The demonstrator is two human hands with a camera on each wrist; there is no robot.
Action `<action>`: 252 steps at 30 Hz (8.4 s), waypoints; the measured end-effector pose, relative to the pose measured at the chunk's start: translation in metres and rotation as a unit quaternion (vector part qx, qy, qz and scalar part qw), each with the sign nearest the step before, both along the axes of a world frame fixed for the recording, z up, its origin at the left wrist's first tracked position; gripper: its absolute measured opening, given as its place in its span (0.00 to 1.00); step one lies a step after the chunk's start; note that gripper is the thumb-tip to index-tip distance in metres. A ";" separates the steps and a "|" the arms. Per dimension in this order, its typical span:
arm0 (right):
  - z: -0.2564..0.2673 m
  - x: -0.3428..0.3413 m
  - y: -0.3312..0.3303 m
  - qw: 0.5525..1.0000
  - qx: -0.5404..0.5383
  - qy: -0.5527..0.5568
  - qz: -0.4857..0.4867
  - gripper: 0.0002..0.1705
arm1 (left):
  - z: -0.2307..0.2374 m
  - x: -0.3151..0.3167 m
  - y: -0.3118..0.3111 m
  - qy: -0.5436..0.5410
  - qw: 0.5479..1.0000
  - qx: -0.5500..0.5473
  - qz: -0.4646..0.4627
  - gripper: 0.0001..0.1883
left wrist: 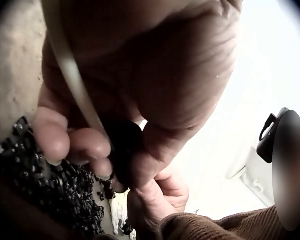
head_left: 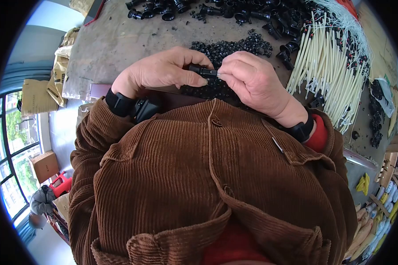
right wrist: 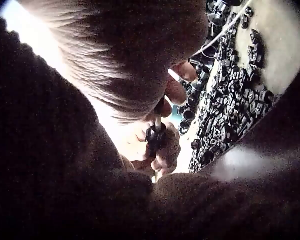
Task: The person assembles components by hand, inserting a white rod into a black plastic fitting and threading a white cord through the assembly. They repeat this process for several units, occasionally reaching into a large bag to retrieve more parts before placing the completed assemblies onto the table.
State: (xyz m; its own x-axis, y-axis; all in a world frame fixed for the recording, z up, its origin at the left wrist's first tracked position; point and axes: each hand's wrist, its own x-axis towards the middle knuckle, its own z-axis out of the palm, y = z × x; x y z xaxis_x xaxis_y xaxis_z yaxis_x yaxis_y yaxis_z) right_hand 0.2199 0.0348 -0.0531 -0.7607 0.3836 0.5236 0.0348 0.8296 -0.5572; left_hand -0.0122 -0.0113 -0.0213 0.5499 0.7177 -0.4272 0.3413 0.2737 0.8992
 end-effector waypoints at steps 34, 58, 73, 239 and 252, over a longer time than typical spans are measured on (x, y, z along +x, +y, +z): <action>-0.005 0.003 -0.008 0.964 -0.261 -0.025 -0.043 0.11 | 0.009 0.032 -0.009 0.297 0.747 0.593 -0.049 0.04; -0.002 0.007 0.009 0.795 -0.593 0.076 -0.104 0.06 | -0.027 -0.024 0.028 0.214 0.937 0.252 0.109 0.07; -0.008 0.010 0.015 0.826 -0.547 0.046 -0.132 0.07 | -0.021 -0.003 0.059 0.310 0.882 0.353 0.033 0.07; 0.020 -0.002 0.035 0.843 -0.521 0.056 -0.120 0.06 | -0.003 0.025 0.046 0.110 0.886 0.449 0.031 0.14; 0.003 -0.027 0.046 0.935 -0.168 0.237 -0.203 0.21 | 0.027 0.037 0.043 0.146 0.893 0.424 -0.016 0.13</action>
State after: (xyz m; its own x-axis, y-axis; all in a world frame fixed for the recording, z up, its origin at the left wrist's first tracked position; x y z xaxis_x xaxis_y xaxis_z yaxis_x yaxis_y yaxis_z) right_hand 0.1933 0.0806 -0.0500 -0.2287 0.7944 0.5627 -0.0078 0.5765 -0.8170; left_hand 0.0251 0.0318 0.0059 0.5307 0.8368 0.1346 0.5906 -0.4790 0.6495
